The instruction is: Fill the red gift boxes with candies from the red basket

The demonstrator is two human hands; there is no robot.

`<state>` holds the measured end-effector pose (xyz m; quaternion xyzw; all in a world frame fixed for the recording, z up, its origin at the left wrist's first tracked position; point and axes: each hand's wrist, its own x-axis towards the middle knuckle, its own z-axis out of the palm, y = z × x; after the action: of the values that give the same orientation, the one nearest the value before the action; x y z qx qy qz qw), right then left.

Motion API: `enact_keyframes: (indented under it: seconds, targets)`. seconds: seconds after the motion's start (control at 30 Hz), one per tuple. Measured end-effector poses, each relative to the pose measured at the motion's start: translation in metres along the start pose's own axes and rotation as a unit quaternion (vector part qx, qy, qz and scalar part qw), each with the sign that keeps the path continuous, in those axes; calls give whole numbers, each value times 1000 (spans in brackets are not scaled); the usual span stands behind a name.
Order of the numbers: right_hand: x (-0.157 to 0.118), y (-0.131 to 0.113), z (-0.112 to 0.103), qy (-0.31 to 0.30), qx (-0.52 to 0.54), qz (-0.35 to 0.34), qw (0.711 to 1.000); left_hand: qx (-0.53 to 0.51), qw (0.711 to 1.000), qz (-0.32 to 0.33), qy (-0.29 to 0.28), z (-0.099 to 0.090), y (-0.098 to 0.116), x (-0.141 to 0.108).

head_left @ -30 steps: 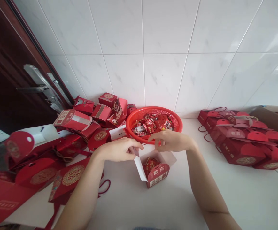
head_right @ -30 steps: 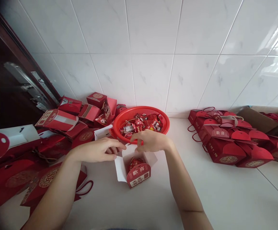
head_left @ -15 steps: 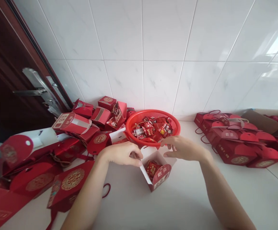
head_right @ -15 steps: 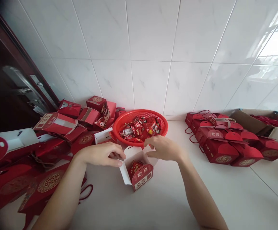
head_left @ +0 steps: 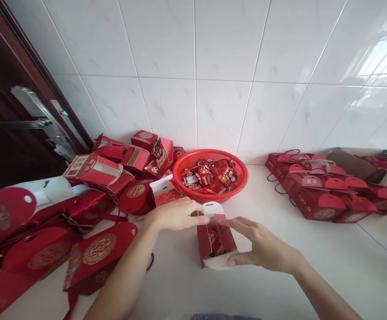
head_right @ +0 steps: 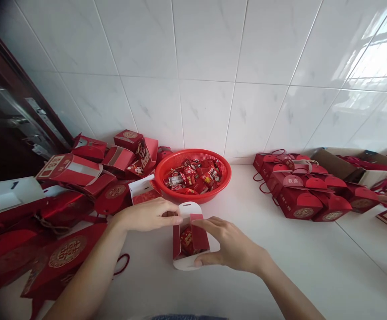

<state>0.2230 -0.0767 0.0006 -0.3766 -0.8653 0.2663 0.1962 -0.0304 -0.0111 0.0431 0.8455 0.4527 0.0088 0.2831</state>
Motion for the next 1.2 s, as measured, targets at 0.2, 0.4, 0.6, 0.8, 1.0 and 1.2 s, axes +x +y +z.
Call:
enact_keyframes:
  seconds: [0.2,0.4,0.6,0.8,1.0,1.2]
  targets:
    - [-5,17,21,52,64,-32,996,49,996,-70,31,9,17,3]
    - [-3,34,44,145,136,-51,979,98,985,-107,90,20,16,13]
    - [-2,36,55,213,139,-24,967,74,993,-35,83,20,13,16]
    - [-2,43,55,232,148,-11,961,59,997,-4,57,15,10,11]
    - [-1,45,57,225,158,3,961,72,997,-36,16,20,7,15]
    - [2,45,58,228,155,39,961,61,998,-8,-16,23,10,16]
